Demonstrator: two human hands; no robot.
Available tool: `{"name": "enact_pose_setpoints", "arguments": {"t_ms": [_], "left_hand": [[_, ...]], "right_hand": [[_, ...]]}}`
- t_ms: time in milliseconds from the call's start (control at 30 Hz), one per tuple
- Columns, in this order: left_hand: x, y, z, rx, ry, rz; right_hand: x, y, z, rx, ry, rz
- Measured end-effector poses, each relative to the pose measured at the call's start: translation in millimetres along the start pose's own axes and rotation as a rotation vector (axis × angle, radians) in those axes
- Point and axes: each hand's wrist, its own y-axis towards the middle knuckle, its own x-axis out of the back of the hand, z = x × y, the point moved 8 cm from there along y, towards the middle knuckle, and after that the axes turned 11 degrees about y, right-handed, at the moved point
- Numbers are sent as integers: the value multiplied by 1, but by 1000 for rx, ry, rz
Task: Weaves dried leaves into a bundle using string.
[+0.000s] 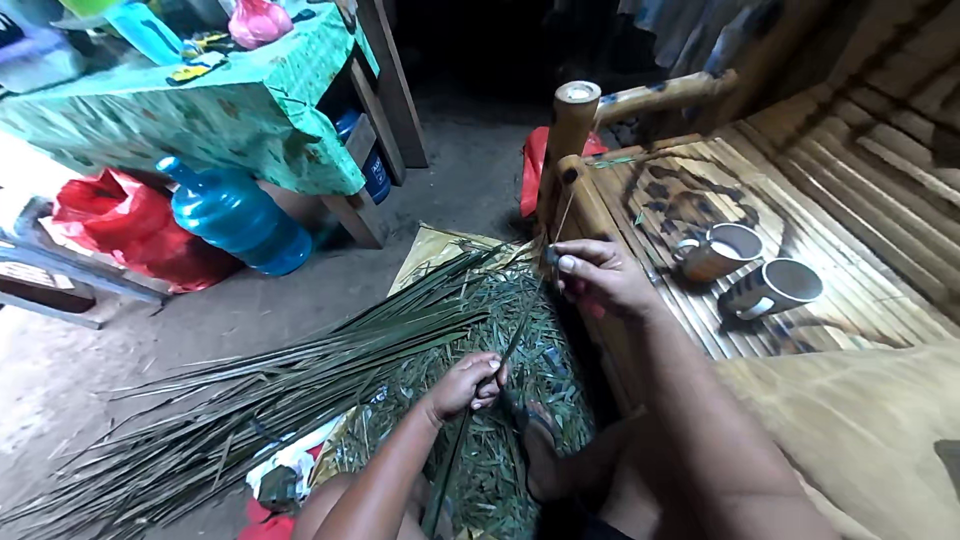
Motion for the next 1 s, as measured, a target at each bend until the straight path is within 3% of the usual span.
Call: {"name": "enact_pose_setpoints", "arguments": {"t_ms": [433, 533, 633, 733, 867, 933, 1000], "left_hand": [[-25, -17, 55, 197, 62, 98], [-16, -24, 62, 231, 87, -10], [8, -28, 46, 190, 122, -277], [31, -30, 13, 71, 197, -546], [45, -24, -19, -79, 241, -695], [44, -19, -26, -122, 239, -689], [40, -15, -29, -146, 242, -665]], "right_hand": [[62, -11, 48, 152, 117, -319], [72, -13, 56, 221, 124, -389], [71, -14, 54, 235, 85, -458], [30, -12, 29, 3, -64, -375], [-43, -9, -50, -383, -139, -14], [-69, -11, -73, -441, -177, 145], [-76, -8, -78, -396, -250, 173]]}}
